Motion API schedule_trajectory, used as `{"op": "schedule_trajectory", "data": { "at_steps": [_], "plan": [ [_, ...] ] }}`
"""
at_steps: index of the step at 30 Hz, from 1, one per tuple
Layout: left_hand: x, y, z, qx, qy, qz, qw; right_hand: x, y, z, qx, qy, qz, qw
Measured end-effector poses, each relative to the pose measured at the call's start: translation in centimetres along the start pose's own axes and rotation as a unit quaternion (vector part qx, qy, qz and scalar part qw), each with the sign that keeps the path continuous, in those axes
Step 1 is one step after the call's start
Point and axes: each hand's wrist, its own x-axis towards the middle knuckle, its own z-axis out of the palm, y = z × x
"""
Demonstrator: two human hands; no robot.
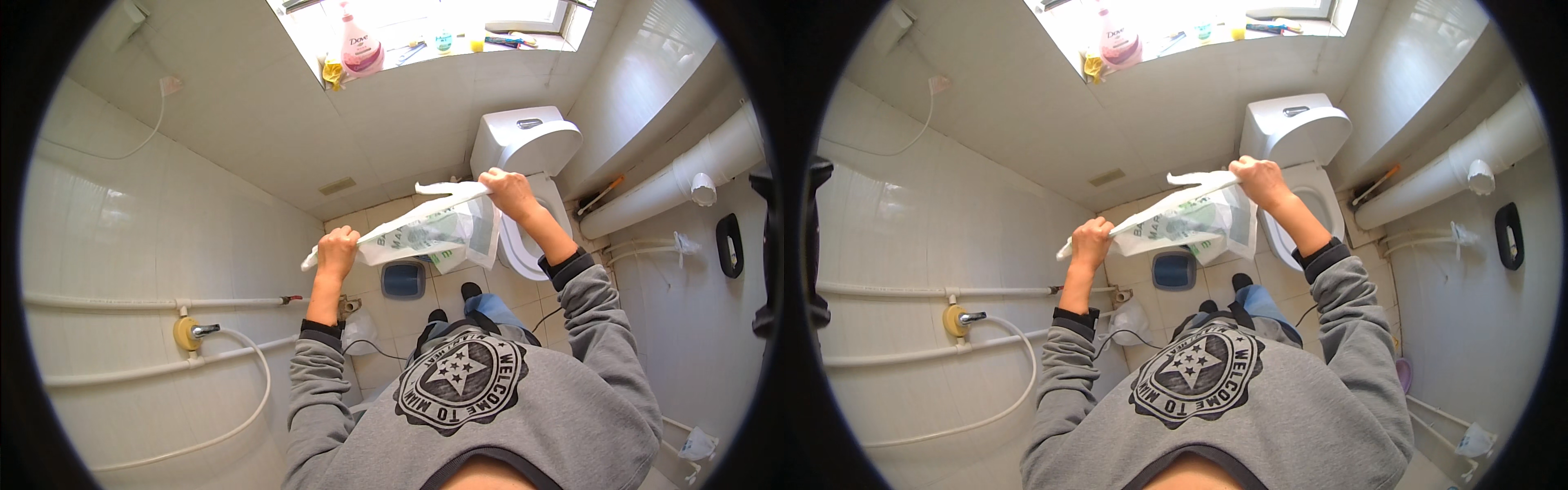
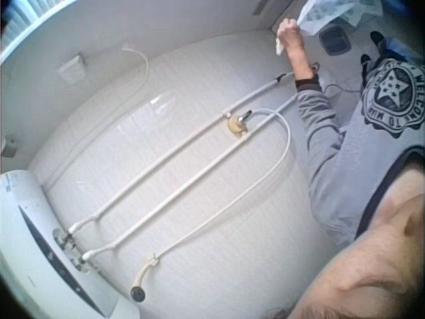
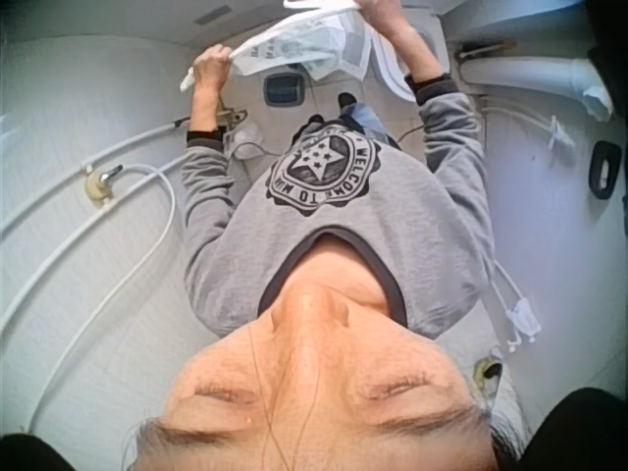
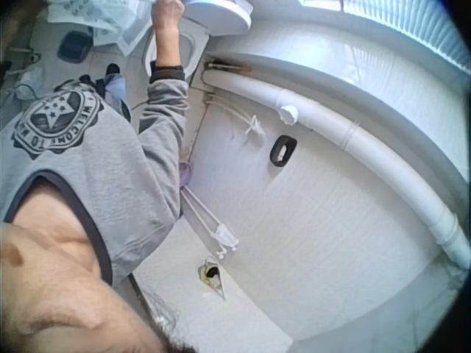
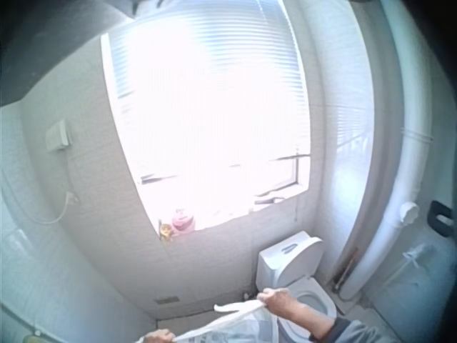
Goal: The person scrubs the toilet and surrounding floor with a brush, then replaces the trash bag in a small bin. They use a long-handled brush to clean the toilet bowl and floor, then remove the old trash bag and install a new one.
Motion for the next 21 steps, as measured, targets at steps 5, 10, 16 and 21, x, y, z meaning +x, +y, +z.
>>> {"op": "schedule_trajectory", "data": {
  "at_steps": [5, 10, 16, 21],
  "plan": [
    [-0.9, -1.4, 1.4, -0.005, -0.001, -0.048, 0.999, 0.1, 2.3, 2.5, 0.451, -0.020, 0.117, 0.884],
    [-2.1, -2.1, 1.1, -0.177, -0.167, -0.128, 0.961, 0.2, 2.7, 3.2, 0.534, -0.015, 0.153, 0.831],
    [0.9, 5.0, 3.0, -0.380, -0.086, -0.100, 0.916, 1.9, 0.9, 3.1, 0.556, -0.037, 0.158, 0.815],
    [4.9, 11.9, 3.1, -0.595, -0.103, -0.131, 0.786, 3.5, -0.5, 2.3, 0.513, -0.053, 0.120, 0.848]
  ]
}}
